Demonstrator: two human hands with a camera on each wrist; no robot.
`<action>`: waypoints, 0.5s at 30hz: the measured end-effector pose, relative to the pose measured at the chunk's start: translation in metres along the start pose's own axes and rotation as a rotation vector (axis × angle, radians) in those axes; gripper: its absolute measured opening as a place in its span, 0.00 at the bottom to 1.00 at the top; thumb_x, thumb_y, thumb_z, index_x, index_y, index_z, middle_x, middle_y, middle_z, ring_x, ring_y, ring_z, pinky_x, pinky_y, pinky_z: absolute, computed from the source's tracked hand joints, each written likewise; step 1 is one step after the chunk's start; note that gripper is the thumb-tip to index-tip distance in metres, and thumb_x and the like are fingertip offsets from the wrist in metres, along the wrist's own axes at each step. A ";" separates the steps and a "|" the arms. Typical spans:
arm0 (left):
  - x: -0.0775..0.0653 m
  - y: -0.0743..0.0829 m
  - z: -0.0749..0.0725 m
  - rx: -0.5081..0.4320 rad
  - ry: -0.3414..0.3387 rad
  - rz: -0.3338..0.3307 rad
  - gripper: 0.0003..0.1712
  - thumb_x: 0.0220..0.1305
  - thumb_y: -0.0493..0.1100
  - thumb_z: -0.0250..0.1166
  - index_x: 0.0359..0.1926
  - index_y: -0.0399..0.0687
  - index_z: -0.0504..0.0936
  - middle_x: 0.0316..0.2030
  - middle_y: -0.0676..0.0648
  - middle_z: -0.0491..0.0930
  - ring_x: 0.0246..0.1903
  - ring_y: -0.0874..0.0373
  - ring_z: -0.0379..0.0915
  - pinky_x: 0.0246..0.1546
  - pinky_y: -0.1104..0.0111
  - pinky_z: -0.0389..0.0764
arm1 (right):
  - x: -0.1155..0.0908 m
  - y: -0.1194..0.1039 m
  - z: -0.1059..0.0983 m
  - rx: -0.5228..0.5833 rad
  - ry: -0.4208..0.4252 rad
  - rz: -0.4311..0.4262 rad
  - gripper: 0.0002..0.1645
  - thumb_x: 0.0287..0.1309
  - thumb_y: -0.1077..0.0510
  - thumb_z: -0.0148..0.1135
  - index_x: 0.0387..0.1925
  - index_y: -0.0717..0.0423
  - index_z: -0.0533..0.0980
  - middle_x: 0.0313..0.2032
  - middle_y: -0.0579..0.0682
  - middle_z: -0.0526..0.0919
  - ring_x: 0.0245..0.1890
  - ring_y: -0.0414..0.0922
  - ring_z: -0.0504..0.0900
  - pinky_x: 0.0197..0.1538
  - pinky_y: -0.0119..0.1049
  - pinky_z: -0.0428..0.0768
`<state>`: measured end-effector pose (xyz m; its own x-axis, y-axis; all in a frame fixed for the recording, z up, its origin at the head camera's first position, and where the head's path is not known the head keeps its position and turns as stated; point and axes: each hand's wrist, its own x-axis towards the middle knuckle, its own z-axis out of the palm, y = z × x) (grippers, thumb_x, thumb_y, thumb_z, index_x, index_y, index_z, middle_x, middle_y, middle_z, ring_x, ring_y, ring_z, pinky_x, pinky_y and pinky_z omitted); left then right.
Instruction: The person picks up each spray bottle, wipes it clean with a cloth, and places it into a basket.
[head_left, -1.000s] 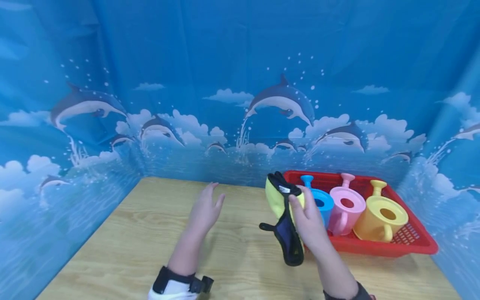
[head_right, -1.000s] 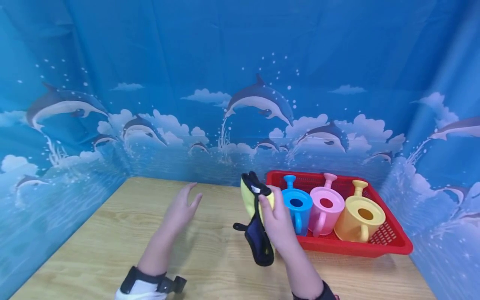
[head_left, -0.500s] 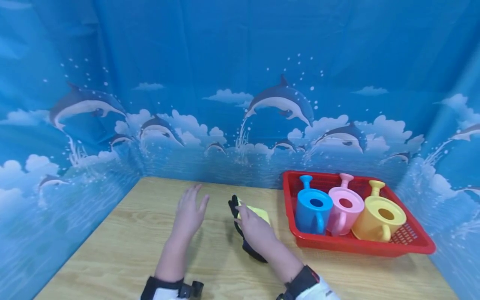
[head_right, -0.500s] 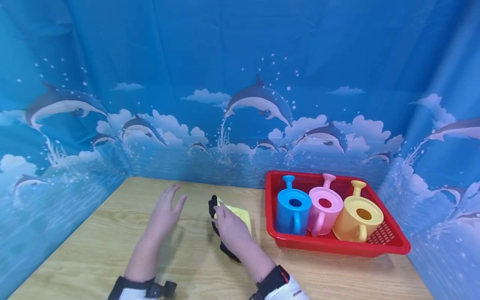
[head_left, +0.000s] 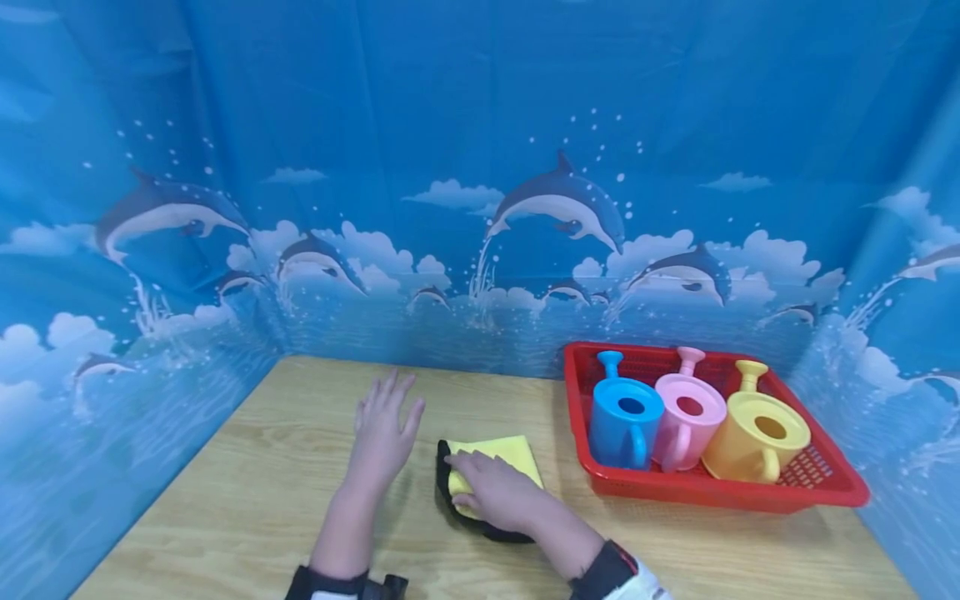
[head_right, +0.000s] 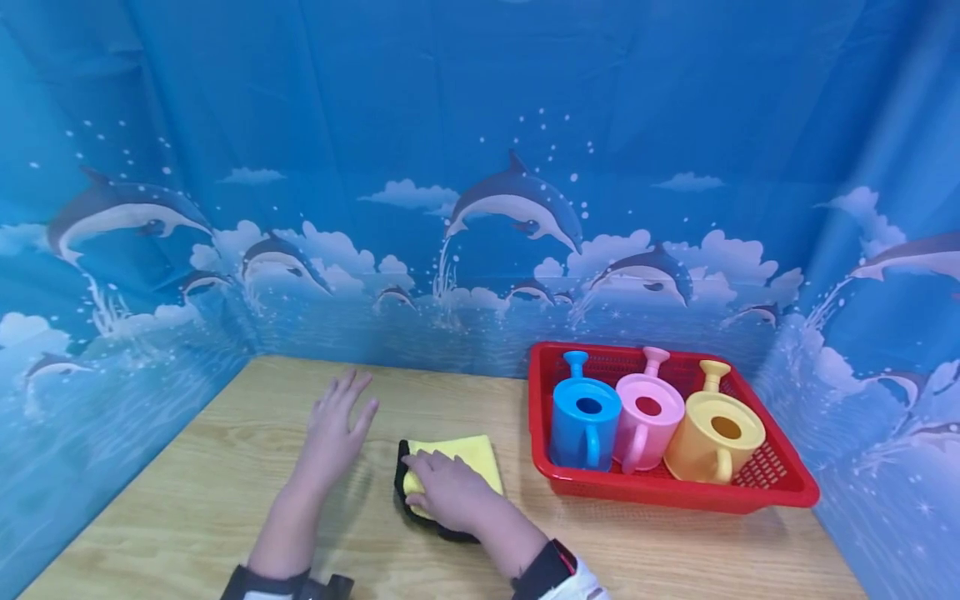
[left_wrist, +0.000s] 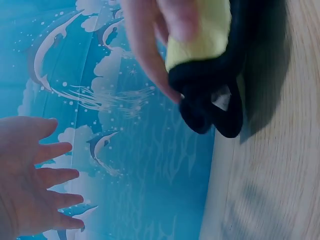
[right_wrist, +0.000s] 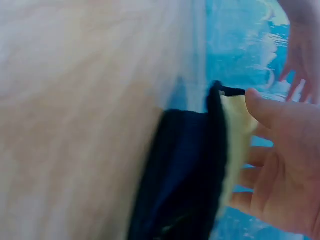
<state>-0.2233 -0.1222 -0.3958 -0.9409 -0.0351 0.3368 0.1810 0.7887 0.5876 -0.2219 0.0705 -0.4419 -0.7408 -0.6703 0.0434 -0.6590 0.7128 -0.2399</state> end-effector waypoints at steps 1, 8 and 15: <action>-0.001 0.001 0.000 0.003 0.003 0.003 0.29 0.72 0.50 0.52 0.69 0.42 0.63 0.73 0.35 0.52 0.72 0.33 0.41 0.69 0.37 0.39 | -0.002 0.000 -0.003 0.005 0.013 -0.005 0.31 0.67 0.46 0.55 0.67 0.54 0.64 0.63 0.56 0.72 0.64 0.51 0.72 0.62 0.50 0.73; -0.003 0.004 -0.002 0.022 -0.004 -0.002 0.30 0.72 0.50 0.52 0.70 0.42 0.61 0.73 0.36 0.51 0.73 0.33 0.39 0.69 0.37 0.38 | -0.013 0.002 -0.031 0.151 0.107 0.069 0.30 0.68 0.47 0.55 0.66 0.56 0.64 0.66 0.59 0.69 0.67 0.55 0.68 0.66 0.51 0.69; -0.004 0.002 -0.002 0.014 -0.021 -0.020 0.32 0.73 0.51 0.51 0.72 0.44 0.58 0.74 0.36 0.48 0.73 0.34 0.36 0.69 0.38 0.35 | -0.033 0.011 -0.062 0.175 0.179 0.150 0.36 0.67 0.43 0.55 0.71 0.51 0.59 0.69 0.55 0.64 0.71 0.55 0.61 0.67 0.53 0.67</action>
<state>-0.2191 -0.1214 -0.3943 -0.9502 -0.0378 0.3095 0.1583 0.7966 0.5834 -0.2130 0.1130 -0.3860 -0.8496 -0.5021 0.1614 -0.5196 0.7444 -0.4195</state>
